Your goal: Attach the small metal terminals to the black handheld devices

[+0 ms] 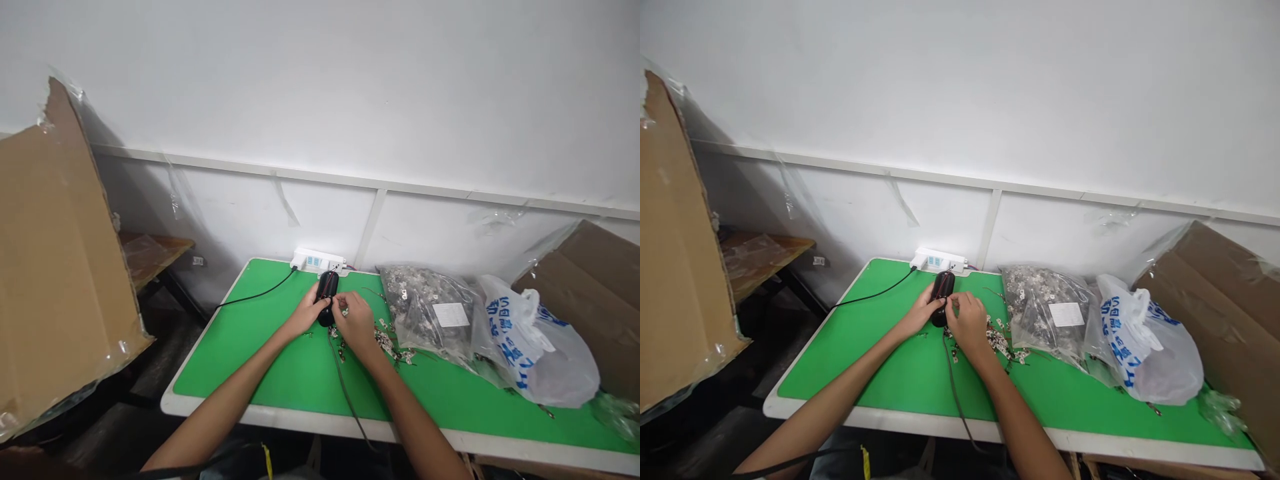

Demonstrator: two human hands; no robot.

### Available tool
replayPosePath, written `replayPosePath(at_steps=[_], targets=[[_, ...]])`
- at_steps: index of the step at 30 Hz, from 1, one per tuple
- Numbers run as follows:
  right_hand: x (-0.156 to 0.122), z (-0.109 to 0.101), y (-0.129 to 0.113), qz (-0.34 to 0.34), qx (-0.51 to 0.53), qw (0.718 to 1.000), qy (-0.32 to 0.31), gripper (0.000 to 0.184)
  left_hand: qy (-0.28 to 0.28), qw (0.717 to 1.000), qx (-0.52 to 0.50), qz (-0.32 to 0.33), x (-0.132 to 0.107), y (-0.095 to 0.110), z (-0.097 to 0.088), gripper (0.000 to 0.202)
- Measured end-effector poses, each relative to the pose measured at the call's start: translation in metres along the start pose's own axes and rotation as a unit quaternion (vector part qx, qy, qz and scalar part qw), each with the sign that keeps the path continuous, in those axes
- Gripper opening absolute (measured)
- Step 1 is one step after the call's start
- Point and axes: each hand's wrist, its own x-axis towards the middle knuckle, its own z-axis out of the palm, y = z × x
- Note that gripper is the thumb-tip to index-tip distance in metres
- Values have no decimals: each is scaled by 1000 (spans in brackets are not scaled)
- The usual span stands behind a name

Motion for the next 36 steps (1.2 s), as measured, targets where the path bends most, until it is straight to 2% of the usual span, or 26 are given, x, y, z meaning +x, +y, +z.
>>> replayPosePath(at_steps=[7, 16, 23, 29, 36], targets=[[-1, 0, -3, 16, 3, 1000, 22, 11, 31, 999, 26, -7, 0, -4, 3, 37], [-1, 1, 0, 35, 13, 999, 20, 12, 22, 999, 23, 2, -1, -3, 5, 45], [-1, 0, -1, 24, 20, 1000, -1, 12, 27, 999, 32, 2, -1, -5, 4, 39], [-2, 0, -3, 23, 36, 999, -16, 13, 21, 1000, 22, -6, -1, -7, 3, 42], [1, 0, -2, 41, 96, 995, -9, 13, 32, 999, -31, -21, 2, -7, 2, 48]])
